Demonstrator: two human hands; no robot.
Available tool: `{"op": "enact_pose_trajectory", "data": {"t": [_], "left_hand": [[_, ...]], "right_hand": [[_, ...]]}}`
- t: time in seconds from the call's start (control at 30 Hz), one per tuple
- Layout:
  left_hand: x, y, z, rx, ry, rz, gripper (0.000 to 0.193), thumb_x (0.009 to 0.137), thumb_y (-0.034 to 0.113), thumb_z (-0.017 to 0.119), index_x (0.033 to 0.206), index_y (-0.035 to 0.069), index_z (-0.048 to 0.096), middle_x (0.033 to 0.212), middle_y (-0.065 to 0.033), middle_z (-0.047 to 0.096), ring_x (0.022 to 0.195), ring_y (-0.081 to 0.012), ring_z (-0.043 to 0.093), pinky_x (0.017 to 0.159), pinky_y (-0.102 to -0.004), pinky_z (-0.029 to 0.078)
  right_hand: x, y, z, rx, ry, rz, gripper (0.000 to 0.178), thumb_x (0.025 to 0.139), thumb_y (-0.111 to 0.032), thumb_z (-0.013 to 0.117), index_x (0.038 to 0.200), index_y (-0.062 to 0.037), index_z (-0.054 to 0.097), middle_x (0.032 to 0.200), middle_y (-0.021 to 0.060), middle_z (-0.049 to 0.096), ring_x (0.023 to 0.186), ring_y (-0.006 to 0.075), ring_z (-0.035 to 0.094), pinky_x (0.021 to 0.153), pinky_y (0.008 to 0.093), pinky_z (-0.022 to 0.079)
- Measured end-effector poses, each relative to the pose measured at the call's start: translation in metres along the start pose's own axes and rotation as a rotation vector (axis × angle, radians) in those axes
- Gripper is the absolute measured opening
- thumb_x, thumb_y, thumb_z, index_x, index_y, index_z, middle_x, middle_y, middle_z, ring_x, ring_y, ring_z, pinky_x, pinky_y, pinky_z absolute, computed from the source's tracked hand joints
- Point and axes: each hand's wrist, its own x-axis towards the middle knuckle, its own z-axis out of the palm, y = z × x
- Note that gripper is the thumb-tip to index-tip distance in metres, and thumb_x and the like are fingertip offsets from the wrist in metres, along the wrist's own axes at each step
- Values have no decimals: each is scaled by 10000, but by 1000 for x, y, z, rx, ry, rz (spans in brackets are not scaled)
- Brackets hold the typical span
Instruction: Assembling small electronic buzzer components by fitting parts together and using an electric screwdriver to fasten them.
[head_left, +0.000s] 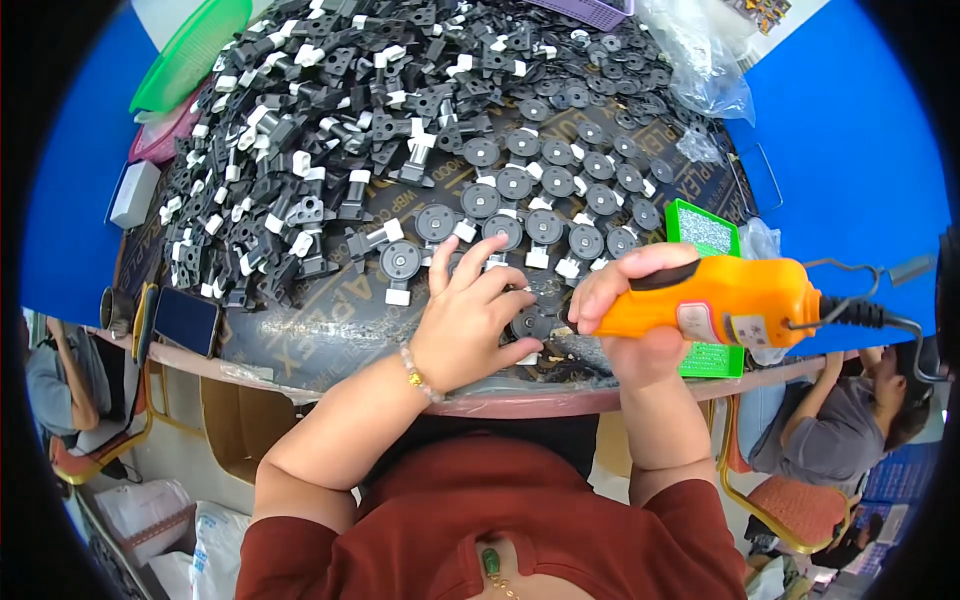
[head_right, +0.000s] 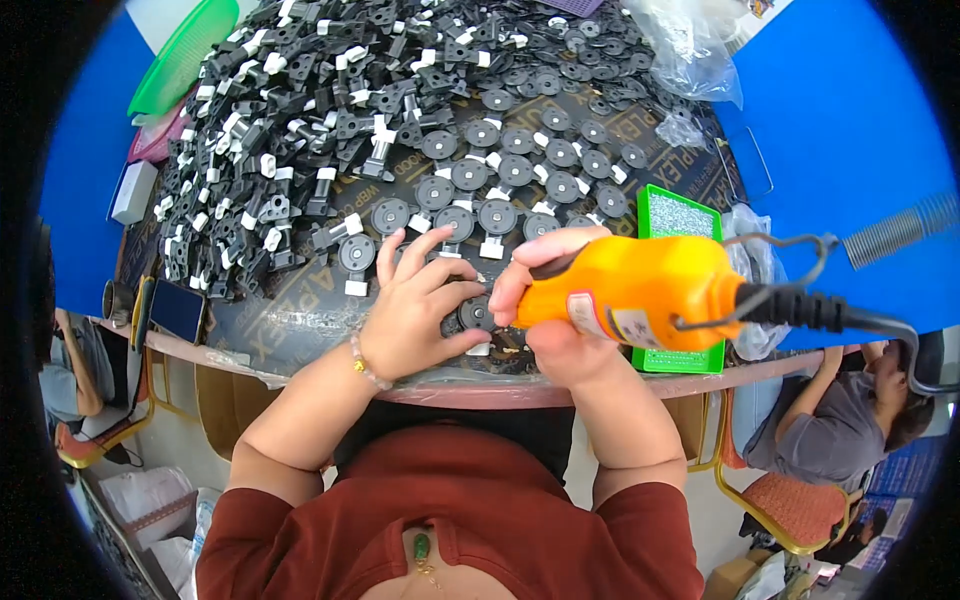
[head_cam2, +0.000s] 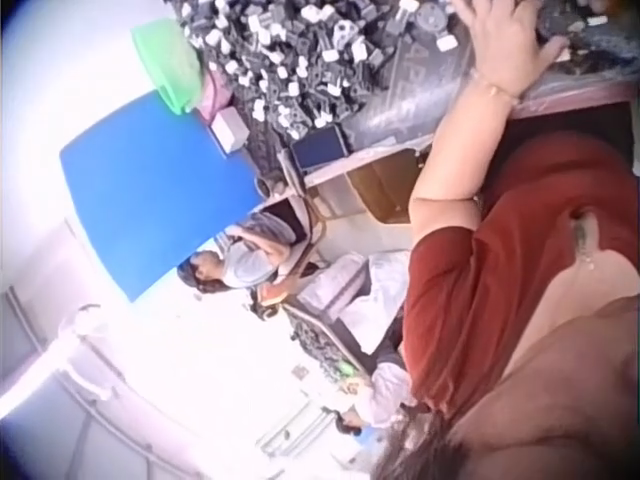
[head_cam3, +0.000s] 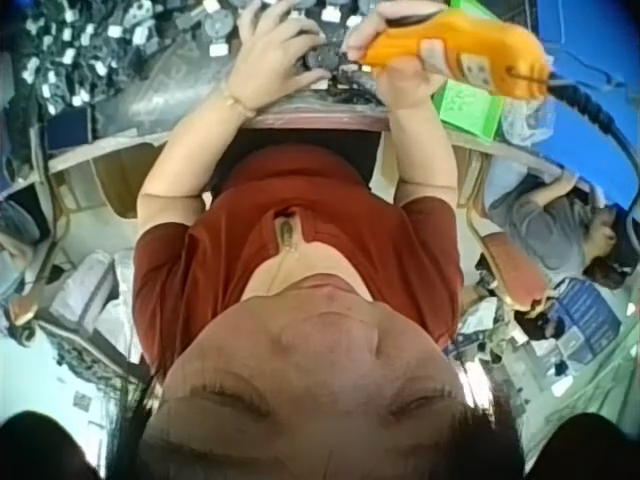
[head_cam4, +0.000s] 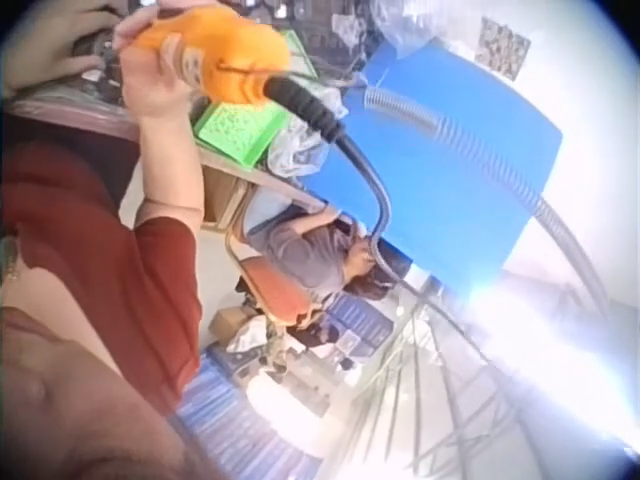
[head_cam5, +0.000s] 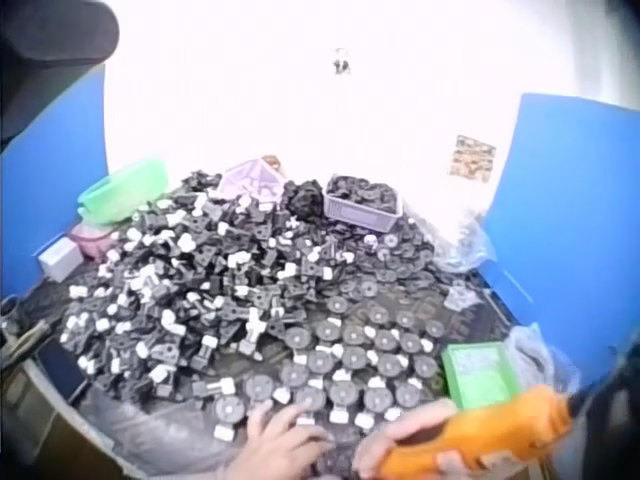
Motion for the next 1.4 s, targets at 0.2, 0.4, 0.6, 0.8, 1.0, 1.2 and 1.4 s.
{"op": "enact_pose_trajectory", "data": {"t": [0.2,0.4,0.6,0.8,1.0,1.2,1.4], "left_hand": [[0,-1,1,-3,-5,1,427,696,393,842,1008,117,747,1143,-12,609,1396,-299,385,1163,-615,155],[-1,-1,3,-5,12,9,423,693,387,841,1000,112,746,1139,-17,607,1401,-303,381,1159,-611,166],[-1,-2,3,-5,17,6,431,659,369,868,1008,152,739,1153,6,620,1397,-307,399,1148,-598,176],[-2,-1,2,-2,18,3,427,658,364,870,1004,150,741,1155,5,621,1396,-310,402,1146,-598,179],[0,2,4,-14,-32,3,455,685,356,861,1051,131,712,1169,-11,617,1413,-307,388,1159,-574,170],[0,2,7,36,-59,19,549,712,355,844,1160,98,658,1217,-43,599,1450,-306,349,1169,-572,157],[-4,0,5,50,-59,19,488,712,361,844,1109,132,676,1205,-25,598,1471,-321,320,1168,-601,152]], "right_hand": [[6,4,0,-177,12,50,662,863,-611,696,1130,-47,476,760,109,631,600,182,617,583,342,544],[4,9,-1,-100,34,10,641,850,-544,747,1131,-23,500,782,126,648,616,180,623,580,302,539],[2,8,1,8,42,17,657,824,-491,809,1143,-4,505,806,141,662,666,190,646,613,281,549],[2,10,0,1,33,11,648,829,-499,801,1131,-10,503,798,139,656,663,187,641,615,283,547],[5,15,-5,18,-8,36,542,871,-428,780,1088,-18,501,804,133,645,671,179,640,604,270,538],[5,10,7,-210,40,69,601,863,-553,741,1042,-50,464,756,112,618,578,174,591,588,322,551],[6,-4,-18,-118,71,-48,690,874,-605,694,1197,-22,517,742,104,627,535,179,590,531,340,533]]}}
